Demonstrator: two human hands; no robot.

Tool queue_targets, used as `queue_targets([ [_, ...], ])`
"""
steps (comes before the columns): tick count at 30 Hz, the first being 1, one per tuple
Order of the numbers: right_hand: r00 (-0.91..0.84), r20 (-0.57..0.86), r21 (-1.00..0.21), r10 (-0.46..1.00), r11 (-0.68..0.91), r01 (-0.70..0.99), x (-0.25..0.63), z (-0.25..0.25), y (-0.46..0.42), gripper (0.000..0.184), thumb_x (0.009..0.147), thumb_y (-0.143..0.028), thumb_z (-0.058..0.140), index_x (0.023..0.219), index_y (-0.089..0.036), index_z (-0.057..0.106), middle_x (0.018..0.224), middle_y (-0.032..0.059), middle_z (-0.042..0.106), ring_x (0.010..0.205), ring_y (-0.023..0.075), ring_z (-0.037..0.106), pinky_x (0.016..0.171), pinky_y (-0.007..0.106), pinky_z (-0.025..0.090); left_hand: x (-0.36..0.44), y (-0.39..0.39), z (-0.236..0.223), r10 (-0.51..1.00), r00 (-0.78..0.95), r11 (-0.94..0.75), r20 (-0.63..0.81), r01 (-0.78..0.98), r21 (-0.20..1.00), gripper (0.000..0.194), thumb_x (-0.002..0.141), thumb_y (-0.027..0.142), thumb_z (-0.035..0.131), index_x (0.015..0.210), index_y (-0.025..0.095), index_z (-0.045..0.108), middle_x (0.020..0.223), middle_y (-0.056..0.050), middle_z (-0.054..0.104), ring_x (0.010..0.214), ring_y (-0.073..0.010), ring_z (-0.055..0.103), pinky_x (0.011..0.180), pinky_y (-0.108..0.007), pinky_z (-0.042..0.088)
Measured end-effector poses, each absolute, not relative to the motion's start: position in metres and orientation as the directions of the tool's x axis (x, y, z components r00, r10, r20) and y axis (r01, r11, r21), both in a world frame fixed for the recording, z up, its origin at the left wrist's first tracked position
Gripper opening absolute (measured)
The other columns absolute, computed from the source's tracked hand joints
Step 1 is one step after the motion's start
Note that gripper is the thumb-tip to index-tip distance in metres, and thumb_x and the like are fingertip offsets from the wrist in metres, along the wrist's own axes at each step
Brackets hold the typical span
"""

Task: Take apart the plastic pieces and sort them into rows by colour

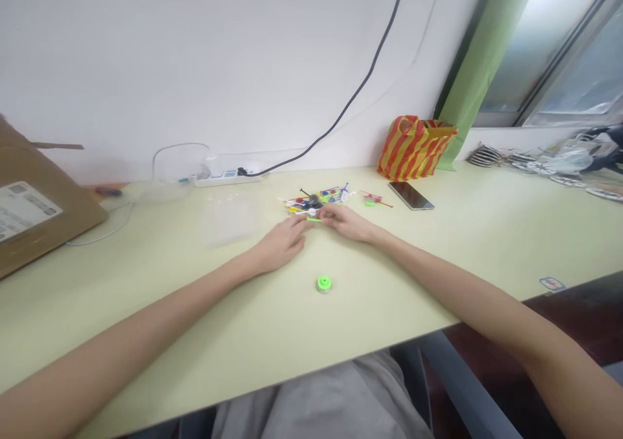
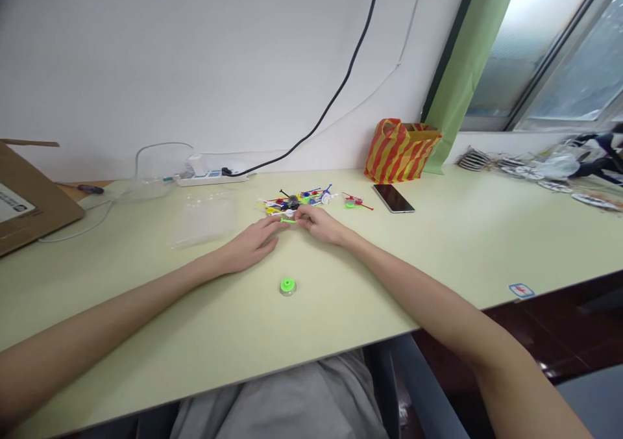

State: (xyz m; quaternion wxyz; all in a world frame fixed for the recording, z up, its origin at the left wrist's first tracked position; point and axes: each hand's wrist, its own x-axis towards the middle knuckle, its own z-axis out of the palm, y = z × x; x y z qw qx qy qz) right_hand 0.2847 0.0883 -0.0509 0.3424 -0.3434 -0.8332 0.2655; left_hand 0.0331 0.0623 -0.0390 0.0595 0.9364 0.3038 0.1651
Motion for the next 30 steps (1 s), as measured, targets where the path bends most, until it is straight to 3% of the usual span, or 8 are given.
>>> queue_targets([
  [2, -0.503, 0.382, -0.683, 0.776, 0.603, 0.411, 0.293, -0.055, 0.099, 0.011, 0.093, -0.029, 0.054, 0.092, -0.019, 0.058, 0.121, 0.0108, 0.067, 0.108, 0.0238, 0.060, 0.097, 0.040, 0.045, 0.041, 0.081, -0.044, 0.614, 0.750, -0.788, 0.245, 0.599, 0.143, 0.042, 0.102, 0.030, 0.034, 0.139, 0.019, 0.051, 0.148, -0.014, 0.047, 0.136, -0.0294, 0.047, 0.115, -0.049, 0.040],
  [5, -0.484, 0.360, -0.655, 0.797, 0.586, 0.477, 0.305, -0.056, 0.110, 0.010, 0.092, -0.027, 0.053, 0.089, -0.020, 0.058, 0.133, 0.0121, 0.064, 0.116, 0.0259, 0.059, 0.102, 0.043, 0.044, 0.052, 0.104, -0.049, 0.631, 0.737, -0.774, 0.243, 0.620, 0.130, 0.046, 0.102, 0.033, 0.034, 0.142, 0.017, 0.049, 0.149, -0.016, 0.046, 0.136, -0.0321, 0.046, 0.114, -0.053, 0.039],
  [10, -0.423, 0.378, -0.620, 0.823, 0.565, 0.544, 0.322, -0.057, 0.122, 0.009, 0.090, -0.025, 0.053, 0.086, -0.020, 0.059, 0.131, 0.0135, 0.067, 0.116, 0.0282, 0.060, 0.105, 0.048, 0.042, 0.056, 0.136, -0.050, 0.606, 0.752, -0.794, 0.257, 0.592, 0.141, 0.048, 0.099, 0.031, 0.036, 0.143, 0.018, 0.051, 0.146, -0.014, 0.050, 0.136, -0.0310, 0.047, 0.115, -0.052, 0.038],
  [16, -0.385, 0.373, -0.627, 0.844, 0.536, 0.565, 0.333, -0.058, 0.134, 0.010, 0.086, -0.027, 0.057, 0.082, -0.019, 0.062, 0.131, 0.0119, 0.067, 0.114, 0.0284, 0.060, 0.102, 0.045, 0.043, 0.058, 0.167, -0.047, 0.559, 0.775, -0.829, 0.295, 0.515, 0.218, 0.048, 0.091, 0.027, 0.045, 0.136, 0.017, 0.059, 0.142, -0.012, 0.057, 0.132, -0.0274, 0.052, 0.117, -0.045, 0.038],
  [18, -0.381, 0.402, -0.614, 0.833, 0.554, 0.562, 0.333, -0.057, 0.132, 0.011, 0.086, -0.026, 0.056, 0.082, -0.018, 0.062, 0.125, 0.0118, 0.070, 0.111, 0.0276, 0.061, 0.098, 0.043, 0.045, 0.061, 0.169, -0.047, 0.572, 0.753, -0.820, 0.326, 0.511, 0.258, 0.045, 0.088, 0.025, 0.047, 0.130, 0.018, 0.063, 0.138, -0.011, 0.061, 0.129, -0.0266, 0.055, 0.116, -0.044, 0.041],
  [22, -0.309, 0.474, -0.609, 0.824, 0.561, 0.561, 0.326, -0.048, 0.117, 0.015, 0.088, -0.028, 0.055, 0.084, -0.017, 0.066, 0.093, 0.0082, 0.073, 0.089, 0.0233, 0.062, 0.084, 0.036, 0.047, 0.058, 0.151, -0.043, 0.654, 0.624, -0.757, 0.428, 0.548, 0.356, 0.035, 0.083, 0.017, 0.042, 0.105, 0.017, 0.070, 0.114, -0.009, 0.072, 0.112, -0.0245, 0.064, 0.107, -0.043, 0.047],
  [26, -0.340, 0.418, -0.729, 0.843, 0.534, 0.429, 0.302, -0.040, 0.092, 0.021, 0.086, -0.035, 0.063, 0.085, -0.016, 0.073, 0.083, 0.0053, 0.071, 0.077, 0.0192, 0.060, 0.072, 0.031, 0.045, 0.035, 0.104, -0.036, 0.724, 0.504, -0.689, 0.471, 0.563, 0.456, 0.034, 0.087, 0.016, 0.036, 0.099, 0.017, 0.068, 0.105, -0.009, 0.072, 0.103, -0.0228, 0.066, 0.094, -0.040, 0.055],
  [30, -0.510, 0.229, -0.903, 0.829, 0.376, 0.206, 0.277, -0.040, 0.082, 0.026, 0.084, -0.039, 0.068, 0.093, -0.016, 0.074, 0.078, 0.0039, 0.069, 0.070, 0.0157, 0.059, 0.066, 0.028, 0.045, 0.013, 0.056, -0.030, 0.688, 0.625, -0.719, 0.370, 0.514, 0.469, 0.034, 0.086, 0.016, 0.043, 0.112, 0.020, 0.064, 0.118, -0.008, 0.065, 0.111, -0.0217, 0.064, 0.102, -0.039, 0.051],
])
